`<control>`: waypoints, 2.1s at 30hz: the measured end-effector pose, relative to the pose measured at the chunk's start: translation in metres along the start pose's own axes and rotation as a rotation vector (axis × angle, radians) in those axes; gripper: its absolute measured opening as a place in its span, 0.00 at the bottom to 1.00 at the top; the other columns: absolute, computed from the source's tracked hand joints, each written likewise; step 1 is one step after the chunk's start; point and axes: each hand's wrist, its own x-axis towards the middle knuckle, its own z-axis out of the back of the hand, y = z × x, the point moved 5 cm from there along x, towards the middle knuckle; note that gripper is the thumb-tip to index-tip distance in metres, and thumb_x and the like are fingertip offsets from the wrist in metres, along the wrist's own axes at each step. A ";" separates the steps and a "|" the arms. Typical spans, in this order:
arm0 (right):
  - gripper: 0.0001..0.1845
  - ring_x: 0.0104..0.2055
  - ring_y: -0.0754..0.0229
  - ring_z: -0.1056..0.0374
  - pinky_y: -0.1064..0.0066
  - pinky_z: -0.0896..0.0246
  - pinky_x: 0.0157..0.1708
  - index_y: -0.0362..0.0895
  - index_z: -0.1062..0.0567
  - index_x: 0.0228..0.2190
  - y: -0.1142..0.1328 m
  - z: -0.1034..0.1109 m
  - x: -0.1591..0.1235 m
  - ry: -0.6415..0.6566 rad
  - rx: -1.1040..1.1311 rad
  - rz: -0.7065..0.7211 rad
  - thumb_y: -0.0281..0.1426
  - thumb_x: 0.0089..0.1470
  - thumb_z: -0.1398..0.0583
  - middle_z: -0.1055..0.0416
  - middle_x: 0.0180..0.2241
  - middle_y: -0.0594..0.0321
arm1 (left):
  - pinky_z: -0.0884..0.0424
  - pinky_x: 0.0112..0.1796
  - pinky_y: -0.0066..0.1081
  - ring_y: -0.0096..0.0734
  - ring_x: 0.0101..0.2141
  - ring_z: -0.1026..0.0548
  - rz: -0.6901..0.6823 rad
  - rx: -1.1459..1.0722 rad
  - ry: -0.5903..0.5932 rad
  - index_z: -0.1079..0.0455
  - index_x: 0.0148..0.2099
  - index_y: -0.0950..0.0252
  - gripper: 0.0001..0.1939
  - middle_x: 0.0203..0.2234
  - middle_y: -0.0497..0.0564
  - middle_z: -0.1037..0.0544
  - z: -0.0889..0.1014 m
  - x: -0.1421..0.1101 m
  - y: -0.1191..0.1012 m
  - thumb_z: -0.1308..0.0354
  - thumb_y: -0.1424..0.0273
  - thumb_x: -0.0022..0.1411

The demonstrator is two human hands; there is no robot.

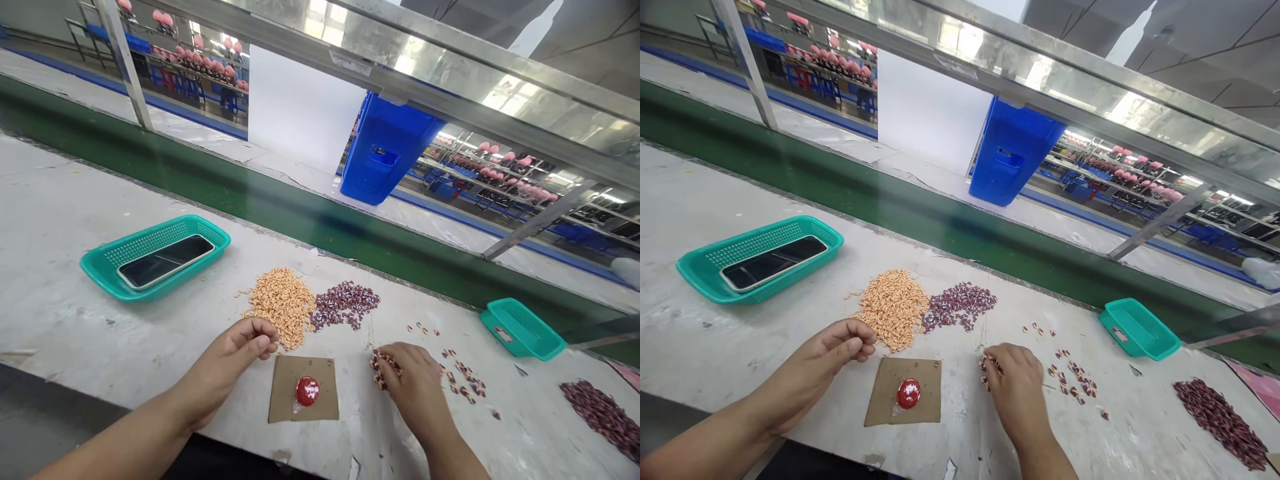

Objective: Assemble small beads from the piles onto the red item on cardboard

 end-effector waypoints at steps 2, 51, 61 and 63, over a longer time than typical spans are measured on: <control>0.09 0.43 0.52 0.35 0.60 0.49 0.45 0.47 0.24 0.35 0.033 -0.010 0.017 0.114 -0.024 0.114 0.27 0.56 0.44 0.25 0.39 0.59 | 0.37 0.39 0.32 0.32 0.34 0.33 -0.022 0.001 -0.015 0.29 0.36 0.62 0.08 0.30 0.47 0.27 0.002 0.000 -0.006 0.41 0.63 0.57; 0.13 0.29 0.63 0.34 0.71 0.42 0.34 0.42 0.28 0.25 0.124 -0.024 -0.014 0.570 1.603 -0.296 0.38 0.44 0.33 0.28 0.23 0.65 | 0.36 0.36 0.29 0.34 0.32 0.26 -0.288 0.640 0.257 0.23 0.30 0.58 0.11 0.26 0.47 0.22 -0.066 -0.004 -0.015 0.46 0.76 0.55; 0.04 0.31 0.59 0.34 0.69 0.41 0.33 0.45 0.27 0.25 0.096 -0.011 -0.015 0.365 0.998 -0.110 0.29 0.51 0.40 0.27 0.27 0.63 | 0.39 0.28 0.27 0.28 0.24 0.31 0.080 0.106 0.209 0.34 0.28 0.63 0.03 0.20 0.43 0.28 -0.049 -0.009 0.009 0.42 0.70 0.50; 0.06 0.34 0.57 0.34 0.67 0.41 0.36 0.45 0.27 0.25 0.098 -0.011 -0.014 0.322 0.791 0.007 0.25 0.50 0.42 0.28 0.29 0.62 | 0.40 0.29 0.27 0.27 0.24 0.32 0.145 -0.007 0.160 0.35 0.28 0.64 0.06 0.19 0.42 0.29 -0.042 -0.011 0.017 0.40 0.69 0.50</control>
